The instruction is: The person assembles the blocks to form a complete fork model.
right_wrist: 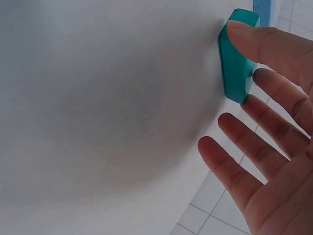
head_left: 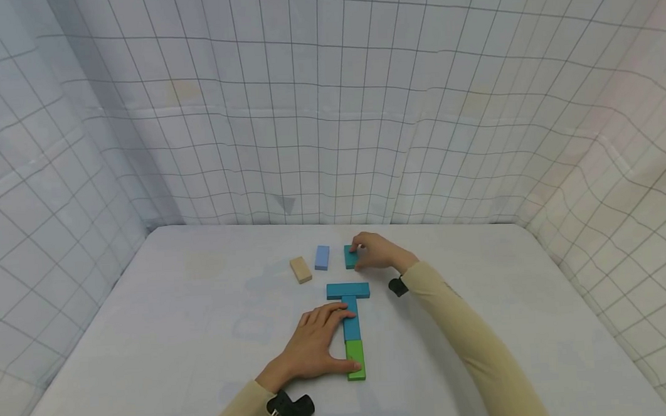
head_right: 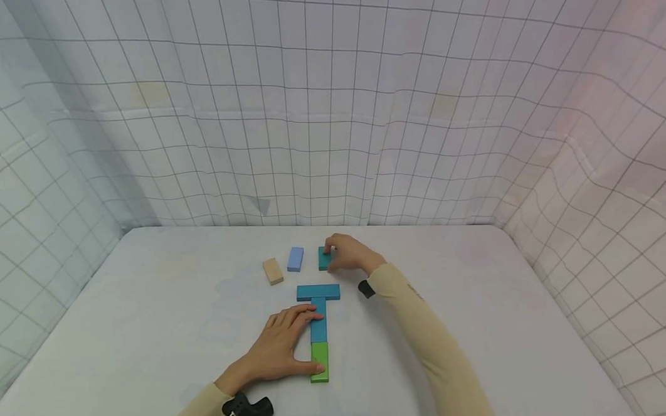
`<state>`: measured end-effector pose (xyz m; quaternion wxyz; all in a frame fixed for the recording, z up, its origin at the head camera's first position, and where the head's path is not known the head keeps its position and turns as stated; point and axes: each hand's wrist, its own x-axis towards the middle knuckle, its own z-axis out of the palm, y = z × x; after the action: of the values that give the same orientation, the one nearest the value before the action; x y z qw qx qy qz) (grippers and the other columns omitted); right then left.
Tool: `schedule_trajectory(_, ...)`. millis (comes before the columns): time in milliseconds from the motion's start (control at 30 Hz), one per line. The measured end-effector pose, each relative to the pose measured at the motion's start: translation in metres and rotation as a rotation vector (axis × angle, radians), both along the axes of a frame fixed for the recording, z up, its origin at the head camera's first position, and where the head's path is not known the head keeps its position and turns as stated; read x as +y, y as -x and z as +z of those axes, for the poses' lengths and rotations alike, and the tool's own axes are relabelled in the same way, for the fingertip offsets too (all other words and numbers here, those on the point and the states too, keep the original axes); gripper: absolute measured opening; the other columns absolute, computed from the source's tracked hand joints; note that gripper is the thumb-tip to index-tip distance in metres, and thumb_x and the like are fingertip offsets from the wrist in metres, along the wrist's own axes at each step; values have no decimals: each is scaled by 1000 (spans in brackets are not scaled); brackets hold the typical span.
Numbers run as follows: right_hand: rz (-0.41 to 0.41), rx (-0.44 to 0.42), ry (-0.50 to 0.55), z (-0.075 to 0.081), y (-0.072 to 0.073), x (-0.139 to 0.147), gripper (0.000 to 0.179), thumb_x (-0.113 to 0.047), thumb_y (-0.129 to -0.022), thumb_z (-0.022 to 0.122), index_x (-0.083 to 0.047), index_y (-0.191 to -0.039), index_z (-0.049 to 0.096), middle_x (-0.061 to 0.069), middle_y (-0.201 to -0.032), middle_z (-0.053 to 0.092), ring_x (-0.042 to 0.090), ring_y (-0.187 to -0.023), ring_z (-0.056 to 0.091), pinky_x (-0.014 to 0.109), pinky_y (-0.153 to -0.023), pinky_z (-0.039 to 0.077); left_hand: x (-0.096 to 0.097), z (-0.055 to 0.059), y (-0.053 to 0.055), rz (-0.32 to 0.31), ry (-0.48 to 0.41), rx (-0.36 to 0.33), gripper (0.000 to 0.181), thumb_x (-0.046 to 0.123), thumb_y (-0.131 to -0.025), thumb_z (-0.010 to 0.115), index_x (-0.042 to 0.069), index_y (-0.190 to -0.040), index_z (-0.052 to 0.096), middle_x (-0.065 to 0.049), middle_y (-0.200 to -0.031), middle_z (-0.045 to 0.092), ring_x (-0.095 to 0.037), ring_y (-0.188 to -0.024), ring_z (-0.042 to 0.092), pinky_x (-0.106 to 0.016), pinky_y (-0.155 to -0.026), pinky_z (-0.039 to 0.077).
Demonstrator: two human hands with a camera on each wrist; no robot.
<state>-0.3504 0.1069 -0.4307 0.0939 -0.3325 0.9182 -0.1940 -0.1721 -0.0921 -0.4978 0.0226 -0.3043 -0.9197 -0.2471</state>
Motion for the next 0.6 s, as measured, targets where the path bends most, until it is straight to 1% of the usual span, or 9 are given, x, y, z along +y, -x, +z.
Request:
schedule_trajectory(100, -21, -11, 28, -3, 0, 5, 37, -17, -80, 78, -4, -110, 62, 9, -120, 58, 28, -111, 52, 40, -94, 40, 0, 0, 0, -3, -2, 4, 88, 81, -70, 54, 29, -140, 40, 4, -147, 28, -21, -132, 29, -47, -98, 27)
schedule_trajectory(267, -45, 5, 39, -9, -1, 13, 37, -20, -82, 76, -6, -114, 63, 11, -130, 54, 28, -120, 48, 41, -99, 36, 0, 1, -1, -5, -10, -10, 87, 80, -70, 55, 28, -139, 41, 3, -147, 29, -22, -132, 29, -48, -98, 26)
schedule_trajectory(467, -29, 36, 66, -12, -1, 16, 37, -19, -81, 78, -6, -112, 63, 10, -126, 57, 27, -119, 49, 41, -99, 37, -1, 4, -2, -1, -4, -20, 88, 80, -70, 55, 28, -139, 41, 3, -147, 29, -21, -132, 28, -47, -99, 26)
schedule_trajectory(600, -12, 33, 71, -14, -1, 17, 37, -18, -81, 77, -5, -112, 61, 12, -135, 50, 29, -127, 42, 41, -104, 31, 0, 4, -1, -5, -3, -17, 88, 80, -71, 56, 27, -139, 41, 3, -147, 29, -22, -132, 28, -47, -99, 26)
